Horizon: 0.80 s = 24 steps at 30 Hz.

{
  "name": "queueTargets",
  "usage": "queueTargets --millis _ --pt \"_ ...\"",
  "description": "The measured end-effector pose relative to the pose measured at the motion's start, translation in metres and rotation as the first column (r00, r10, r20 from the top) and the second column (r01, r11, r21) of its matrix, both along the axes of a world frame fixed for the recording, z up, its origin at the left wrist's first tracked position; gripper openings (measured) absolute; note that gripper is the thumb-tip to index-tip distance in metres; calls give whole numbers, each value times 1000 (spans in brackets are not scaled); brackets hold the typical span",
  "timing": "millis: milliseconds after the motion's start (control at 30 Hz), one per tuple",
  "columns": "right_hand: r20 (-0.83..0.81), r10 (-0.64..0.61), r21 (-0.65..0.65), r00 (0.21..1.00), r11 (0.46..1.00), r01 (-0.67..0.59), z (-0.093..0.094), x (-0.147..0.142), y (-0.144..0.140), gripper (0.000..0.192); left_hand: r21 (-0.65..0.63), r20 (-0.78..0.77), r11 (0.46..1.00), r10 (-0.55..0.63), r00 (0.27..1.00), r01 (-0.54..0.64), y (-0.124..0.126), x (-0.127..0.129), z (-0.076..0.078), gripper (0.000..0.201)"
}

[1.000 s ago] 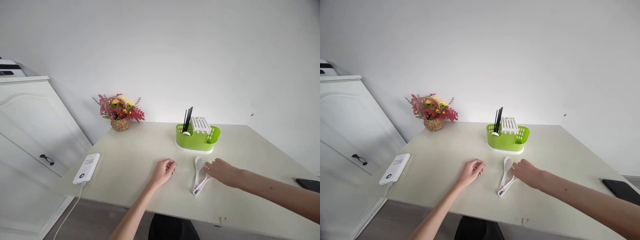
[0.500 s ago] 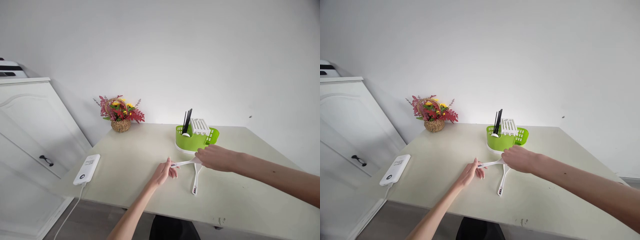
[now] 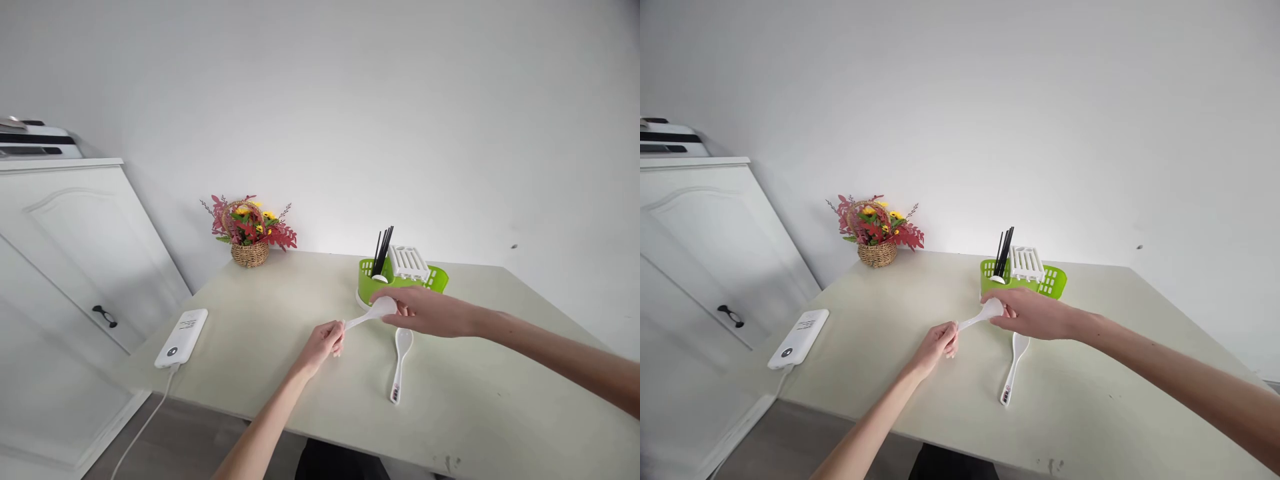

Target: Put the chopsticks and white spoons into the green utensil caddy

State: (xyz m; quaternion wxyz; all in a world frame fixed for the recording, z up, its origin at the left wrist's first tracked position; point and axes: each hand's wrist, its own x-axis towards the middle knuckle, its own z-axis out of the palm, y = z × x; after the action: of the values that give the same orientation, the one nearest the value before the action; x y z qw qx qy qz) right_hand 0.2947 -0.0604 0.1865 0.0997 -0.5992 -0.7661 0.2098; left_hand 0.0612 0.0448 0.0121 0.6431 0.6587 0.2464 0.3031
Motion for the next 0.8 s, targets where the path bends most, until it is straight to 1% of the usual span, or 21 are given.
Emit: queueTargets --millis 100,200,267,333,400,467,533,600,633,700,800 --pt "-153 -47 12 987 999 50 1 -12 5 46 -43 60 999 5 998 -2 1 -2 0 58" --pt "-242 -19 20 970 1000 24 2 -20 10 47 -82 97 996 53 994 -45 1 -1 -1 55" --pt "-243 0 50 970 999 12 7 -20 14 47 -108 112 990 98 989 -86 0 1 -2 54" --pt "-230 -14 94 973 995 37 16 -15 18 48 -129 117 984 135 984 -120 0 3 -2 56" --pt "-226 -69 160 972 981 106 29 -5 23 49 -133 102 982 150 983 -136 -1 4 -2 59" --pt "-205 -131 265 970 946 184 43 7 31 49 -114 81 984 144 986 -134 -1 5 -3 59" --pt "-119 -185 390 976 895 217 53 18 41 48 -81 62 989 129 990 -124 -1 5 -4 57" --pt "23 -242 464 970 862 204 58 26 54 47 -54 42 991 123 991 -121 -1 5 -5 55" --pt "109 -266 464 958 866 187 58 28 60 46 -44 31 992 123 992 -122 -1 4 -5 55" --pt "273 -271 406 923 902 145 54 28 74 44 -32 12 992 124 992 -124 -2 4 -5 54" --pt "415 -198 297 888 952 73 41 23 93 39 -19 1 993 121 993 -120 -3 4 -5 53"
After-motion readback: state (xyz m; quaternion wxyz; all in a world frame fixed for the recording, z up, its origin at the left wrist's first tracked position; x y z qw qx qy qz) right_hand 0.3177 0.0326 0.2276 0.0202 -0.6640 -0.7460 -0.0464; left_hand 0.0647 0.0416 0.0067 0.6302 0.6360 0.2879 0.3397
